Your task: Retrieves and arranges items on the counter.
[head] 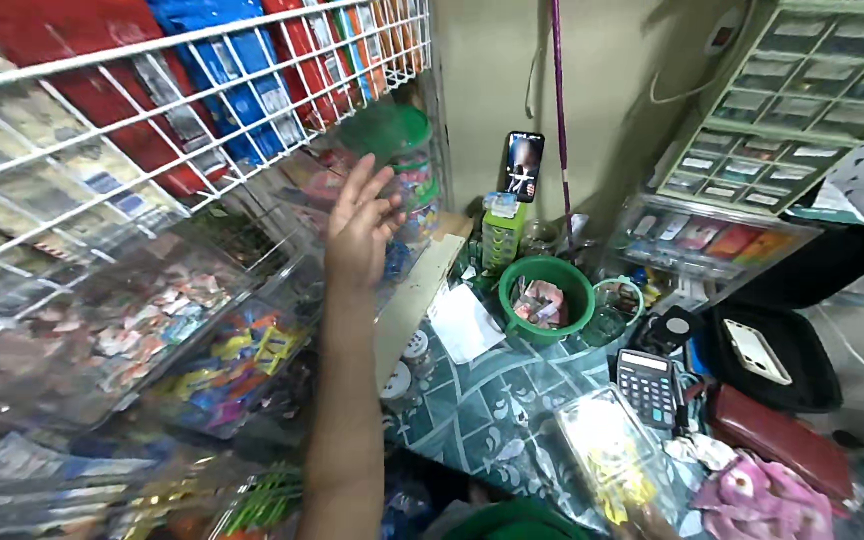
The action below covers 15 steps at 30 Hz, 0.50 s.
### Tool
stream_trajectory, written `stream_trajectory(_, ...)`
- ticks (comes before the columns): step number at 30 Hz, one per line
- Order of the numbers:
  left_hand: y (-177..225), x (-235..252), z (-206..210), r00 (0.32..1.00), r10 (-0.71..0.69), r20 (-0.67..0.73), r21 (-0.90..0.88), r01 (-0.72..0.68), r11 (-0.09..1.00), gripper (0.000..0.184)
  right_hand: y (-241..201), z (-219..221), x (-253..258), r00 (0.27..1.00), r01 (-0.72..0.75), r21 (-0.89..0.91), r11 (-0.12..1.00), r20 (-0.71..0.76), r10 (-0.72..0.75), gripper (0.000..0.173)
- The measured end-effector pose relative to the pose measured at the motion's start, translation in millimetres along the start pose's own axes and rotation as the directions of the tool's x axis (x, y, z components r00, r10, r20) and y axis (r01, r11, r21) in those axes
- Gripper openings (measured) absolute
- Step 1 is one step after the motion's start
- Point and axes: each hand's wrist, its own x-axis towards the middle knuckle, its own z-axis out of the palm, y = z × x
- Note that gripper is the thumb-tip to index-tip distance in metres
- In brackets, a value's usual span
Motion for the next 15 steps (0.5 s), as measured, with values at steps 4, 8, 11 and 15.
stream_trajectory(4,-30,-62,9,0.986,-0.096,0.136,0.104,0.083,0.991,0.044,-1,-6,1,0.988,0.099,-0.047,0.994,-0.117,-0.104,0.053)
stream_trajectory(8,-102,-151,37,0.830,-0.477,0.289,0.254,0.414,0.874,0.043,-17,-6,-1,0.945,0.218,-0.004,0.976,-0.249,-0.212,0.057)
stream_trajectory(11,-147,-219,60,0.564,-0.735,0.376,0.436,0.593,0.677,0.048,-23,-6,1,0.939,0.223,-0.042,0.974,-0.259,-0.227,0.050)
stream_trajectory(15,-173,-264,82,0.480,-0.745,0.462,0.618,0.428,0.659,0.061,-25,-4,12,0.944,0.227,-0.096,0.969,-0.224,-0.243,0.047)
